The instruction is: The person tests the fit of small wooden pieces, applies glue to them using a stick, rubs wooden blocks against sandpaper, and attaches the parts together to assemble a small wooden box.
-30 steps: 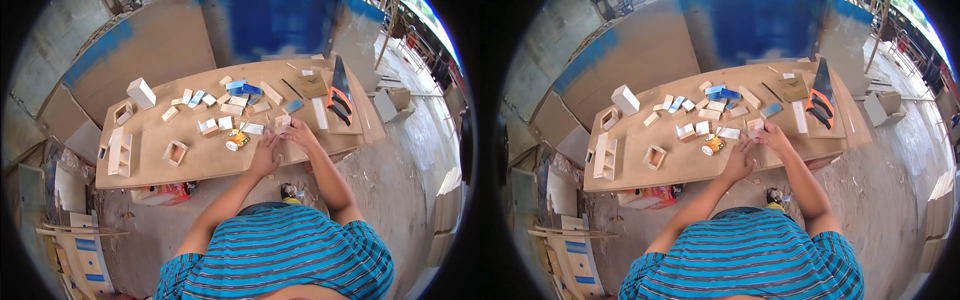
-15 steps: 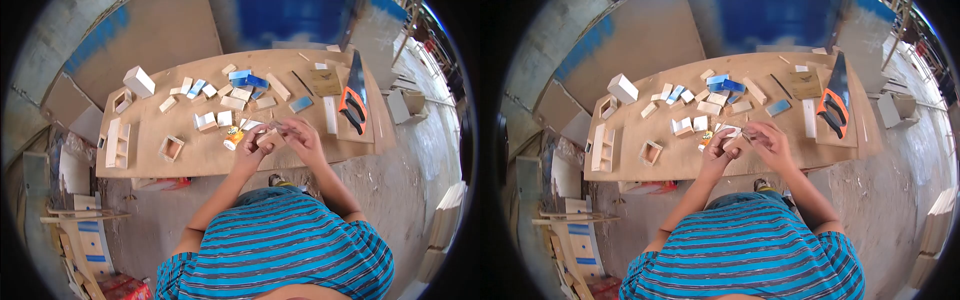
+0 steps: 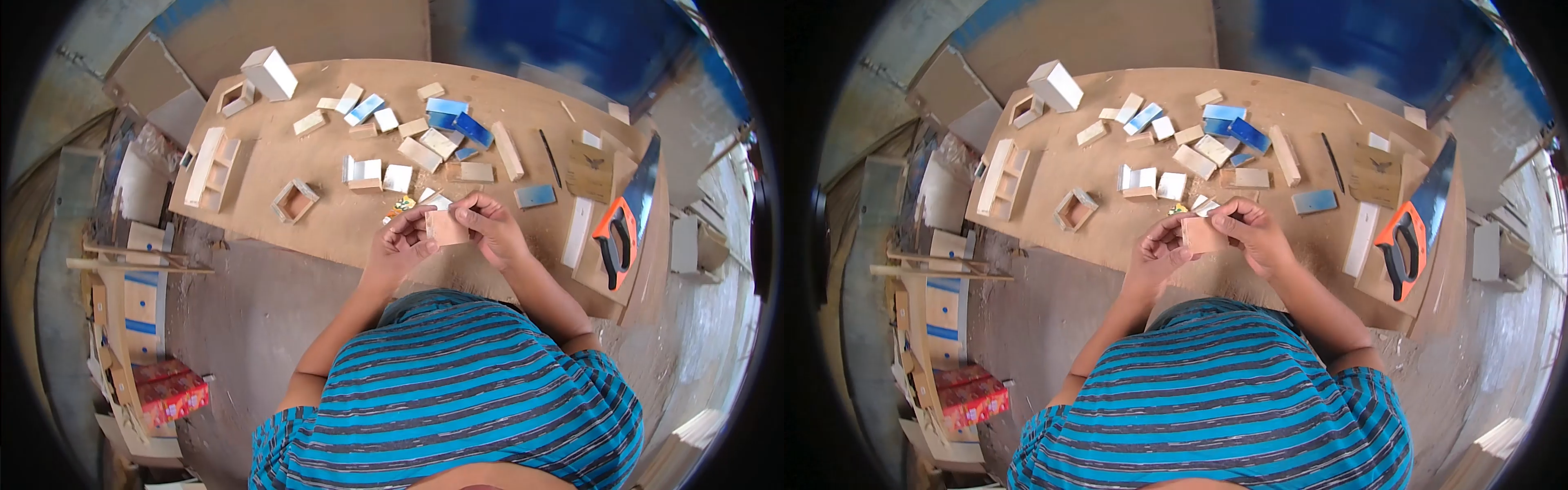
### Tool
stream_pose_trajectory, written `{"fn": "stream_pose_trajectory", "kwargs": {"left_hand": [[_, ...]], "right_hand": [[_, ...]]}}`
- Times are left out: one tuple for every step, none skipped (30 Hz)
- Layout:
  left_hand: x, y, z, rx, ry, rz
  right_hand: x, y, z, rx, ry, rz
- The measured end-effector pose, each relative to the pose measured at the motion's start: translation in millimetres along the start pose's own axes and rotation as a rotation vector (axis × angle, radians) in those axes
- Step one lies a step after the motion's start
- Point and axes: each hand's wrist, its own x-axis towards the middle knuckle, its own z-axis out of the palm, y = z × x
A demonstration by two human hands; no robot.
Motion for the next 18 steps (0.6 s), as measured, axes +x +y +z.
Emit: {"fn": "stream_pose_trajectory", "kwargs": {"left_hand": [[-2.8,0.2,-2.1,0.009,0.018,-0.004],[-4.4,1.2,-4.7,0.018,0.035,-0.008],[-5.3,3.3,-7.5,0.061,0.032,0.022],[-6.3,6.0,-10.0,0.103,0.026,0.051],[-6.9,8.6,-12.4,0.145,0.017,0.078],[-6.8,12.3,-13.7,0.281,0.028,0.147],[-6.5,16.9,-15.0,0.416,0.035,0.214],[-6.5,20.5,-17.6,0.551,0.039,0.281],[-6.2,21.7,-22.8,0.706,0.021,0.354],[-4.8,21.5,-29.2,0.857,0.001,0.432],[-1.8,21.2,-34.8,1.004,-0.017,0.516],[0.7,19.3,-40.6,1.033,-0.025,0.568],[1.8,16.9,-46.1,1.061,-0.031,0.617],[2.1,14.6,-51.1,1.089,-0.034,0.663],[1.8,17.9,-51.0,1.059,-0.007,0.67],[-0.1,23.5,-49.0,1.029,0.02,0.671],[-2.2,25.9,-50.0,0.999,0.046,0.671],[-3.0,25.6,-54.8,0.958,0.045,0.666]], "right_hand": [[3.3,4.2,1.5,0.049,-0.023,0.03],[6.2,6.7,2.5,0.066,-0.041,0.054],[7.8,7.2,6.6,0.084,-0.055,0.078],[9.8,7.2,10.6,0.103,-0.066,0.1],[12.4,6.4,14.3,0.052,-0.074,0.112],[14.8,4.9,18.1,0.001,-0.081,0.122],[16.4,4.4,22.7,-0.05,-0.085,0.131],[17.5,5.0,29.1,-0.069,-0.066,0.126],[18.8,5.3,37.3,-0.089,-0.044,0.119],[20.4,4.1,45.5,-0.114,-0.021,0.109],[20.7,1.8,54.2,-0.193,-0.058,0.052],[19.8,0.4,62.5,-0.275,-0.097,-0.004],[20.2,-1.1,67.8,-0.356,-0.137,-0.057],[21.9,-2.6,70.7,-0.292,-0.136,-0.021],[23.1,-2.9,72.7,-0.226,-0.135,0.018],[23.8,-1.9,74.6,-0.157,-0.132,0.059],[24.8,1.2,72.5,-0.108,-0.178,0.091],[26.1,4.2,69.5,-0.057,-0.221,0.122]]}}
